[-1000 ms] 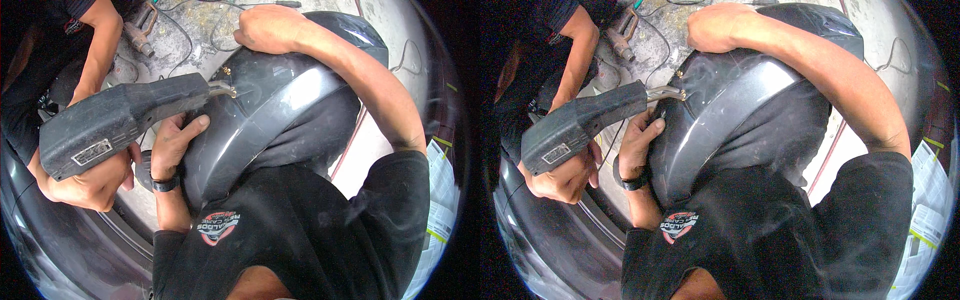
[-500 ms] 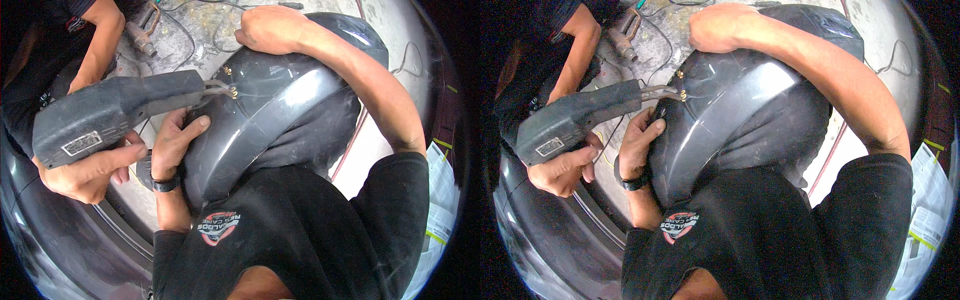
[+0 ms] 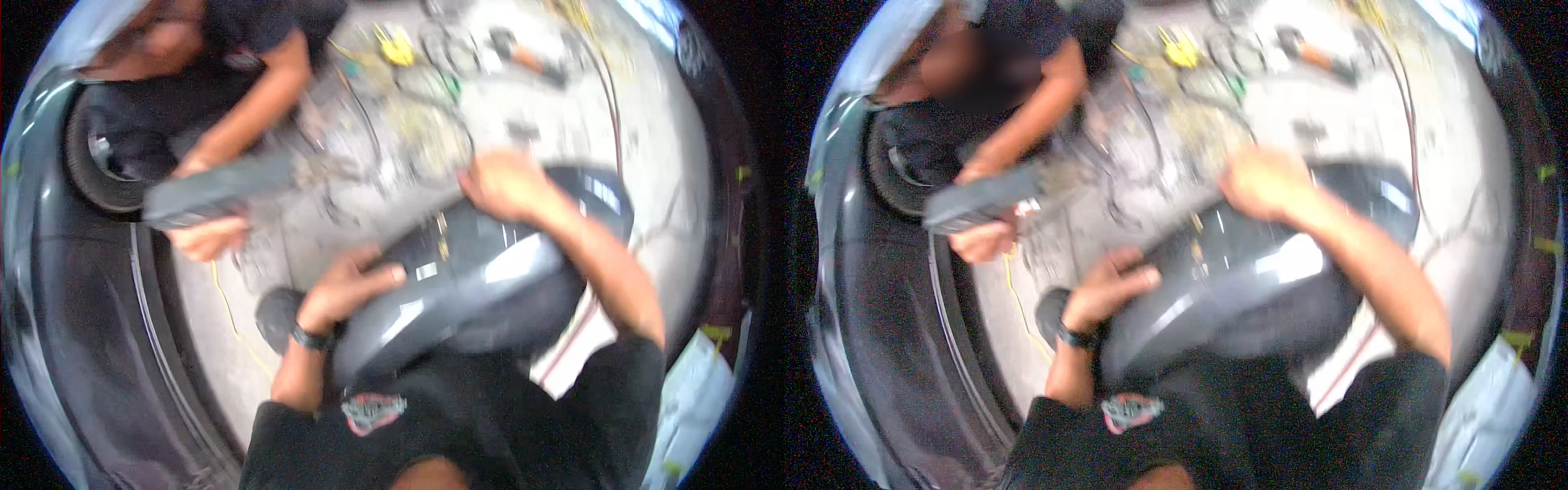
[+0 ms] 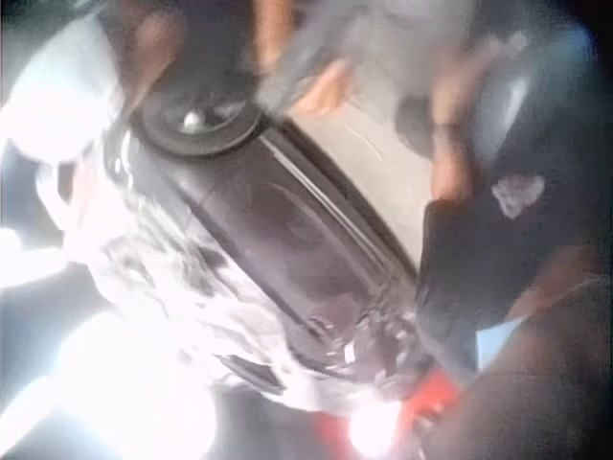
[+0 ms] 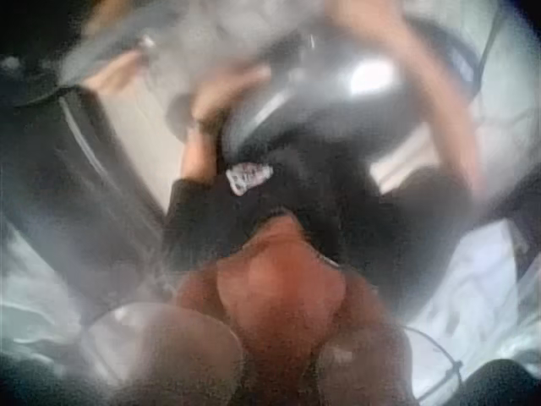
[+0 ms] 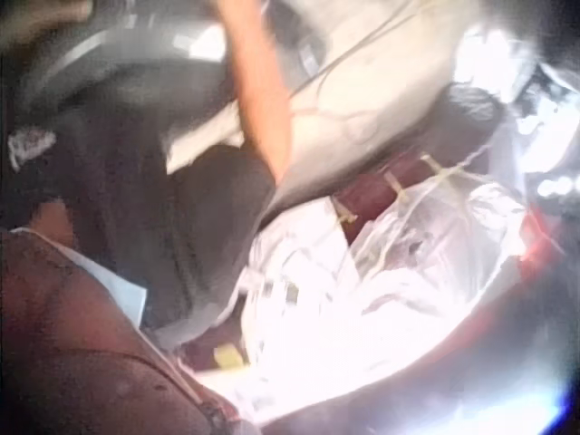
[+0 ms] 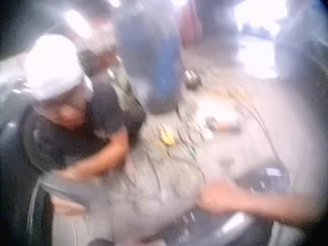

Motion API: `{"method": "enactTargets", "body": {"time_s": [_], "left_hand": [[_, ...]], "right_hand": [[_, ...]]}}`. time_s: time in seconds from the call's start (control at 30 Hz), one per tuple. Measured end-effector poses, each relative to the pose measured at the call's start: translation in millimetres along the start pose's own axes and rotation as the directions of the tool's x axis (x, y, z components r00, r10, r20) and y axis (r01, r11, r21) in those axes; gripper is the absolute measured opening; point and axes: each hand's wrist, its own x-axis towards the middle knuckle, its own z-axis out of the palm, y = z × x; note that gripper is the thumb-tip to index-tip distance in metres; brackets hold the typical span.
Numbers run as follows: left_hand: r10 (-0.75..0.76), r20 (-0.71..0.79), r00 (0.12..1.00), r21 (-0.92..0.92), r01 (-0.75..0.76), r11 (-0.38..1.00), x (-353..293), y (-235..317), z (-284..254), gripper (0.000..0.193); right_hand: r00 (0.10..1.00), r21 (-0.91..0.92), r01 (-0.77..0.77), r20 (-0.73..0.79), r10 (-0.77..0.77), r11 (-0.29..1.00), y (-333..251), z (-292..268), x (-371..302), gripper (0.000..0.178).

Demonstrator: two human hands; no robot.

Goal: The person uses a specialized heating tool to embed metal staples across a crack in a grey automotive body panel held on their lap, then presses and smooths the area with their fingers.

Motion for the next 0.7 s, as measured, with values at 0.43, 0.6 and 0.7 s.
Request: {"method": "enactTargets", "body": {"time_s": [0.43, 0.6, 0.7], "left_hand": [[0.146, 0.106, 0.984, 0.064, -0.153, 0.986, 15.8, -37.8, 3.7, 0.058], [0.238, 0.064, 0.969, 0.065, -0.242, 0.968, 15.1, -23.1, 6.7, 0.056], [0.153, 0.018, 0.988, 0.142, -0.154, 0.978, 13.0, -13.1, 10.1, 0.053]], "right_hand": [[0.985, -0.008, -0.079, 0.152, 0.079, 0.997, 5.3, 14.9, -4.3, 0.049], [0.974, 0.021, -0.125, 0.192, 0.119, 0.992, 4.3, 1.3, -1.9, 0.050], [0.986, -0.049, -0.087, 0.139, 0.093, 0.995, 11.1, 1.0, -4.9, 0.051]]}}
